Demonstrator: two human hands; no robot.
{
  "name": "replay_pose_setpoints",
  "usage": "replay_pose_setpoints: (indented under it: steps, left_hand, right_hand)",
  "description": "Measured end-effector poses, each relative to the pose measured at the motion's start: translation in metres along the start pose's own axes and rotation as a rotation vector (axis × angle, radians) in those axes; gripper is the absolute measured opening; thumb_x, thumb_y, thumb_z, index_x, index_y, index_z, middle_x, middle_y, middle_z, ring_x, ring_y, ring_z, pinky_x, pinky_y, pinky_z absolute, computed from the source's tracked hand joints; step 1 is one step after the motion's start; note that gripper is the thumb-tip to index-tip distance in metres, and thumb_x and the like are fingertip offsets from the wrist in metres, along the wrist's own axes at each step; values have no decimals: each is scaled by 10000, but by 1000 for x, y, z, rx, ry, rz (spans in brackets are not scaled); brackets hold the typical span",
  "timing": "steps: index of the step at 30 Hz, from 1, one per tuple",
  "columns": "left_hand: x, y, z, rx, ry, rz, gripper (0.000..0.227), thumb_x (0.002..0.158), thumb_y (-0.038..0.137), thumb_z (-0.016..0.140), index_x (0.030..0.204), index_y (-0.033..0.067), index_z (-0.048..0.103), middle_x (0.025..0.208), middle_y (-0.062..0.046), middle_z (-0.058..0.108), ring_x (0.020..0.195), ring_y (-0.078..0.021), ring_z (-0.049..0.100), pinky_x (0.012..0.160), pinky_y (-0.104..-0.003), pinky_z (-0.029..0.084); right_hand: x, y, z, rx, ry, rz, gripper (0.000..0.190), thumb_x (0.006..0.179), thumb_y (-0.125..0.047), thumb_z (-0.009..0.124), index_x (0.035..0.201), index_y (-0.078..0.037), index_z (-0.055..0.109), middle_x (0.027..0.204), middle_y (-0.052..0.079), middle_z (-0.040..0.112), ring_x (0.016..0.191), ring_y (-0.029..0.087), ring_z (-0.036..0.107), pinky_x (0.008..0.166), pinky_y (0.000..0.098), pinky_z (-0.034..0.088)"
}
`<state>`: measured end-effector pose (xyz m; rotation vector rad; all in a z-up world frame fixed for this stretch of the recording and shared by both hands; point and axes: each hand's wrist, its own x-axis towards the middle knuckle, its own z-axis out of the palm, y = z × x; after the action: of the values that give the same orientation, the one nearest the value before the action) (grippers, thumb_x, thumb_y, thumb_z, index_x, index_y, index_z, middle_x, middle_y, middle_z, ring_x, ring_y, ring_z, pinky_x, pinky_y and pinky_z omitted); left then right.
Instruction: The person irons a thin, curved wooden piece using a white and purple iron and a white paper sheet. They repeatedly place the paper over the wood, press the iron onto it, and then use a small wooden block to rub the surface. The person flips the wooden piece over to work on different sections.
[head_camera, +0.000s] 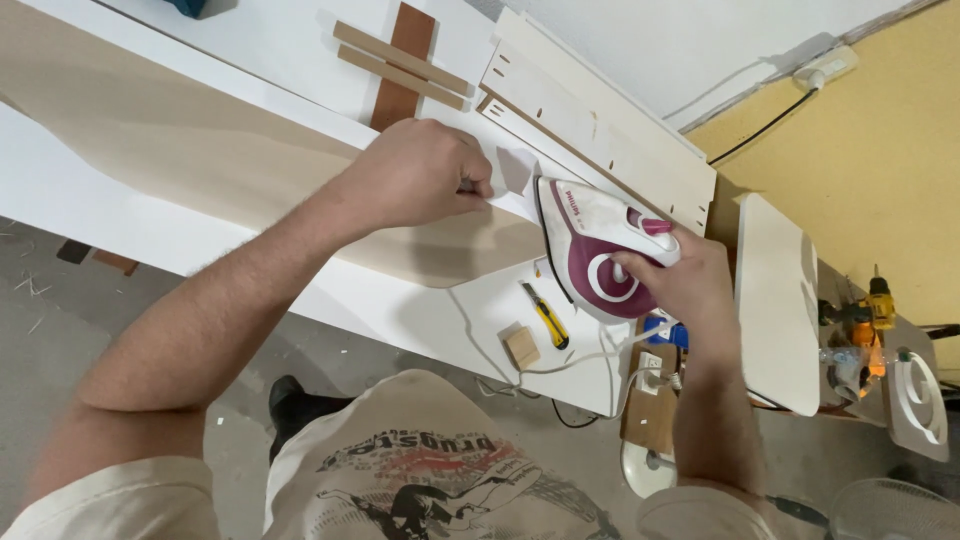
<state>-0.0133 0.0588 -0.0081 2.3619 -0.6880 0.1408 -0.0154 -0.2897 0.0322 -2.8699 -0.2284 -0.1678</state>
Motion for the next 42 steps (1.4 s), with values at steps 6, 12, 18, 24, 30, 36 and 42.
replay_pose_setpoints:
  steps: [6,12,18,24,30,36,42]
  left_hand:
    - [0,-2,1,5,6,0,44,880,192,800,856,165,825,796,-28,751,762,-251,734,744,-376,577]
    - [-3,0,3,11,25,24,41,882,178,799,853,152,810,820,-43,752,776,-278,737,731,-396,579]
    - [-3,6,6,132,11,-3,50,894,221,775,881,177,797,836,-16,736,787,-246,730,714,-378,589]
    - [-4,15,5,72,-5,-18,85,902,141,731,982,138,759,914,-50,732,863,-276,738,750,-409,599]
    - [-6,16,5,81,-11,-29,94,887,149,752,976,144,783,983,-58,753,886,-282,746,783,-413,601]
    - [-8,24,1,132,1,-31,118,872,128,770,988,114,783,1012,-92,764,889,-303,752,781,-419,610]
    - [-3,32,8,61,30,-23,141,868,188,769,995,128,776,995,-80,745,907,-299,740,806,-423,598]
  right_hand:
    - [0,-41,-32,-43,-88,62,487,774,-349,934,1093,-25,757,877,219,739,830,357,710,704,362,507]
    - [0,-43,-38,-149,-97,-78,426,801,-357,940,928,3,750,704,192,696,622,317,666,549,334,440]
    - [5,21,12,-12,14,-96,529,770,-490,926,935,-29,725,679,189,650,632,308,645,561,346,440]
    - [-2,54,46,163,51,67,445,752,-465,921,829,-95,686,602,65,590,545,190,542,516,282,364]
    - [-7,64,84,357,107,81,382,710,-420,919,735,-161,639,552,-7,550,507,98,478,469,251,319]
    - [-16,81,111,577,89,138,295,841,-271,837,682,-149,621,495,-2,607,456,99,546,485,241,413]
    - [-18,92,135,781,119,96,280,913,-154,778,687,-125,616,497,30,620,459,127,595,506,237,451]
